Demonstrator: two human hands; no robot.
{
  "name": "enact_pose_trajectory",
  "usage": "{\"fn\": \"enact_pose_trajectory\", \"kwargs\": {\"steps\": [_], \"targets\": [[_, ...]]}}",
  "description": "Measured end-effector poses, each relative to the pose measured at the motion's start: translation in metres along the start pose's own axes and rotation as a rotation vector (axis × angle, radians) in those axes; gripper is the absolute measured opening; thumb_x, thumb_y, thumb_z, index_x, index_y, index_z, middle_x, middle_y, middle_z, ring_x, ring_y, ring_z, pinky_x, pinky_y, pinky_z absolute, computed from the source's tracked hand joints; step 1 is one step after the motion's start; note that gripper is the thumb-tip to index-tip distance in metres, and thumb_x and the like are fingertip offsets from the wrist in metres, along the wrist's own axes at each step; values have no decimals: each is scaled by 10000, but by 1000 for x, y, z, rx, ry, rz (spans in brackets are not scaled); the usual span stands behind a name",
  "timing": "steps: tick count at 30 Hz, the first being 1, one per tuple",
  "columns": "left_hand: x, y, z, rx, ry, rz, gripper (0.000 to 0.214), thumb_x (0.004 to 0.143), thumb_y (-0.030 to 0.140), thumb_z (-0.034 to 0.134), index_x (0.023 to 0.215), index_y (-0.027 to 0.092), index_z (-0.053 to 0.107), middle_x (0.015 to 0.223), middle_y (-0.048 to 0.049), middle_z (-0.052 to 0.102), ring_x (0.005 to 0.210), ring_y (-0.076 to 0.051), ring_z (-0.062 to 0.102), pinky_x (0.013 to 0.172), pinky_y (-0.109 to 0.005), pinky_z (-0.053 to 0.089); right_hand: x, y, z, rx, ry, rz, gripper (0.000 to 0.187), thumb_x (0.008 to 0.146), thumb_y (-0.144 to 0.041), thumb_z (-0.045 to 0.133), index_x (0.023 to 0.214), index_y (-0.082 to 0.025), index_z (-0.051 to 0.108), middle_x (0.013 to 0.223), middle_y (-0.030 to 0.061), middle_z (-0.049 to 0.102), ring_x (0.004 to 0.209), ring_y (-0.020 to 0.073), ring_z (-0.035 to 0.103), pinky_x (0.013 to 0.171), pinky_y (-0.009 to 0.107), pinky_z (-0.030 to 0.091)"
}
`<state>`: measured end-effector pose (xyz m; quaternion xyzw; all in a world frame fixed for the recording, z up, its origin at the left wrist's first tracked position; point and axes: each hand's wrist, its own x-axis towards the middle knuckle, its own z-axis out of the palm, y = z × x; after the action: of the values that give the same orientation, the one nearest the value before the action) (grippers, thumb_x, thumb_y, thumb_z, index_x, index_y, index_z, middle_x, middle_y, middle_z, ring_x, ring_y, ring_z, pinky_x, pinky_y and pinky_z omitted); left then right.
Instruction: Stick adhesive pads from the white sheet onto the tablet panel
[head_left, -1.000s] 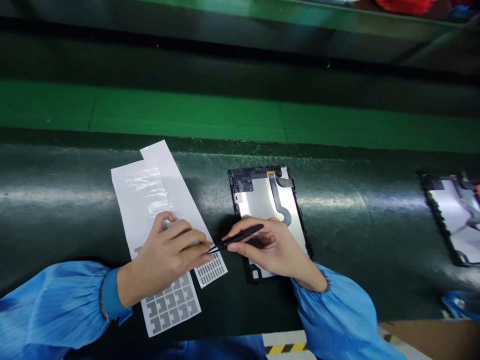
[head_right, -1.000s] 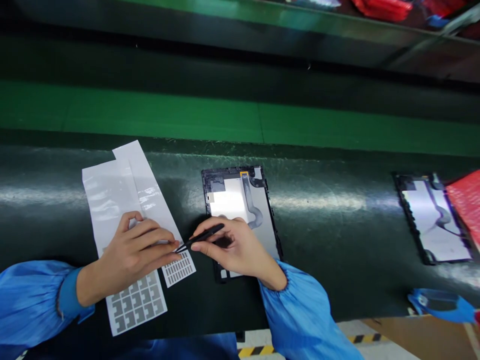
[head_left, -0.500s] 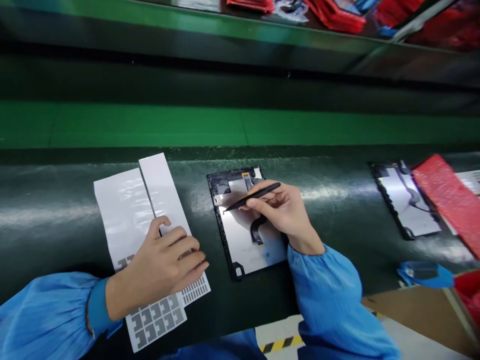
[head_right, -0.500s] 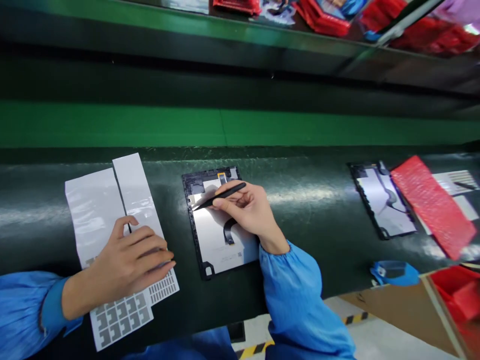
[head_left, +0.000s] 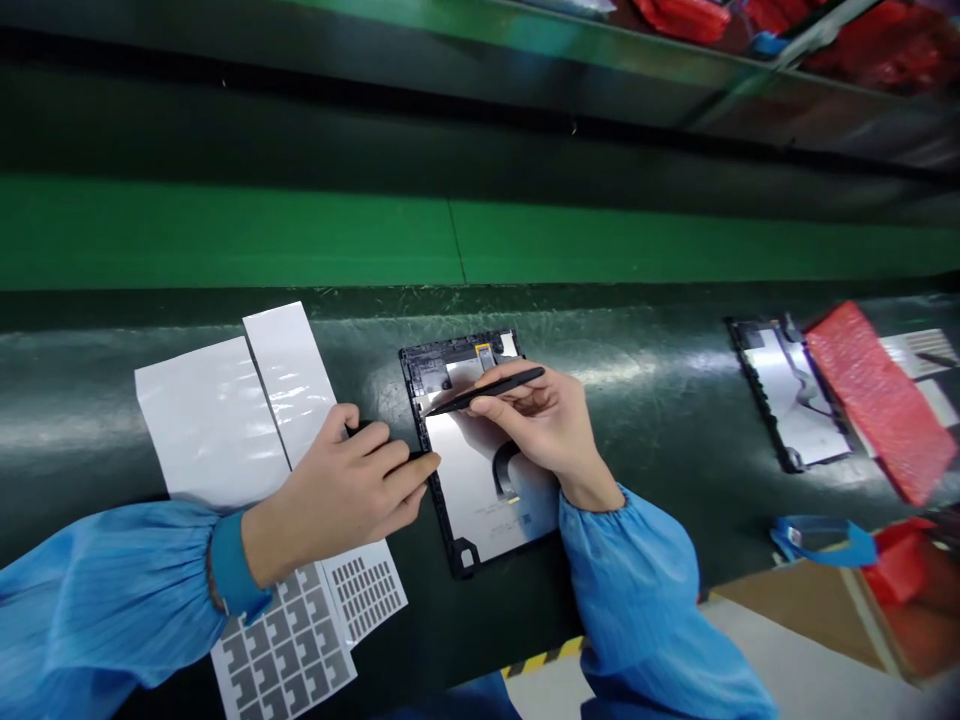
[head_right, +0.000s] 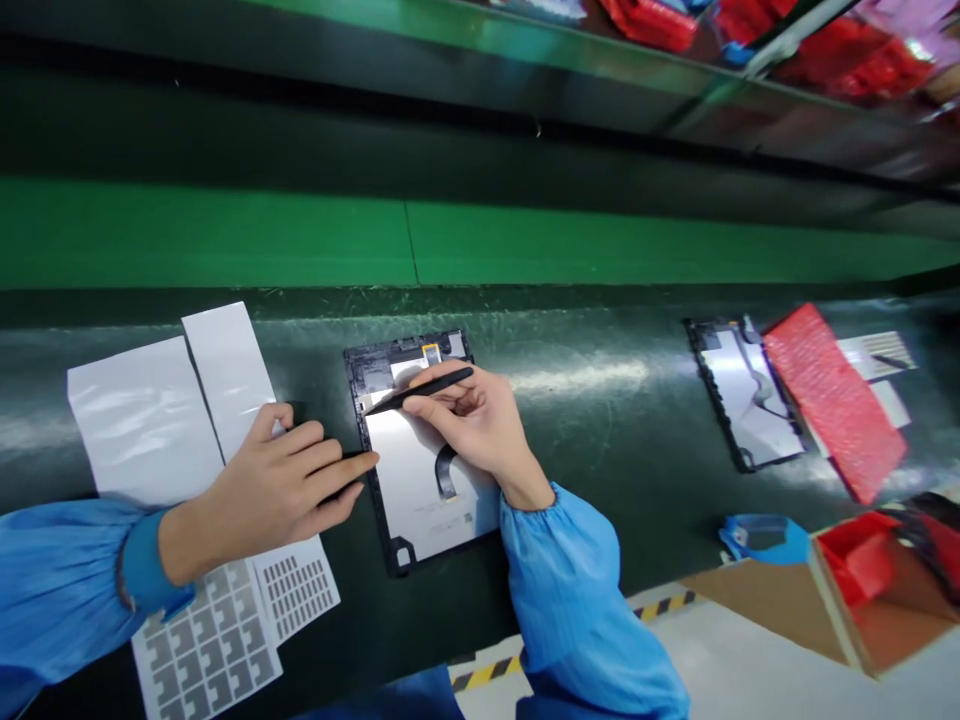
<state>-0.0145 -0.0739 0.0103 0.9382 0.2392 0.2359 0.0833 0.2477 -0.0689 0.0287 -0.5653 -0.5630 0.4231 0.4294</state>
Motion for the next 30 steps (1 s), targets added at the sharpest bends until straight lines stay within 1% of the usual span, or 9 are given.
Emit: {"fn": "enact_pose_trajectory", "kwargs": {"steps": [2,5,7,13,19,24,30], "targets": [[0,0,0,-3,-9,-5,244,1062,294,605,1259,177,689,892,6,622,860,-189,488,842,-450,337,0,1,0,-19,0,19,306,861,-453,912,925,-199,755,786,57,780,695,233,771,596,302,652],[0,-1,2,-12,-26,-7,266,1067,294,601,1291,170,674,909,4,633,865,-189,484,843,-452,338,-1,2,0,-31,-1,24,315,861,-463,913,935,-202,754,853,71,793,763,249,784,650,320,669],[0,-1,2,-19,-30,-7,265,1071,289,593,1294,170,669,905,5,632,864,-189,480,842,-452,337,-1,3,0,-33,-2,14,303,864,-452,913,939,-203,756,877,74,797,787,252,789,663,318,672],[-2,-2,2,-35,-53,-6,269,1085,280,566,1308,166,660,921,6,638,878,-188,485,848,-452,337,0,2,0,-22,-16,-22,215,883,-359,905,942,-211,762,857,52,795,766,234,786,672,304,676],[0,-2,2,-45,-39,1,267,1088,266,560,1307,156,666,917,4,644,872,-181,500,852,-453,330,-1,2,0,-21,-32,-10,227,889,-371,898,949,-203,759,904,68,801,833,251,793,695,311,675],[3,-1,-2,-8,20,-57,226,1079,256,560,1235,164,695,824,10,585,843,-174,491,787,-449,271,-2,4,0,-22,-36,3,210,893,-350,895,968,-206,761,921,65,803,834,242,794,703,299,673],[3,0,-4,54,-7,-107,313,1096,305,528,1321,136,666,894,-10,614,854,-177,504,770,-452,268,-1,5,-1,-34,-42,17,233,895,-378,891,971,-202,760,932,72,802,838,248,793,705,310,677]]}}
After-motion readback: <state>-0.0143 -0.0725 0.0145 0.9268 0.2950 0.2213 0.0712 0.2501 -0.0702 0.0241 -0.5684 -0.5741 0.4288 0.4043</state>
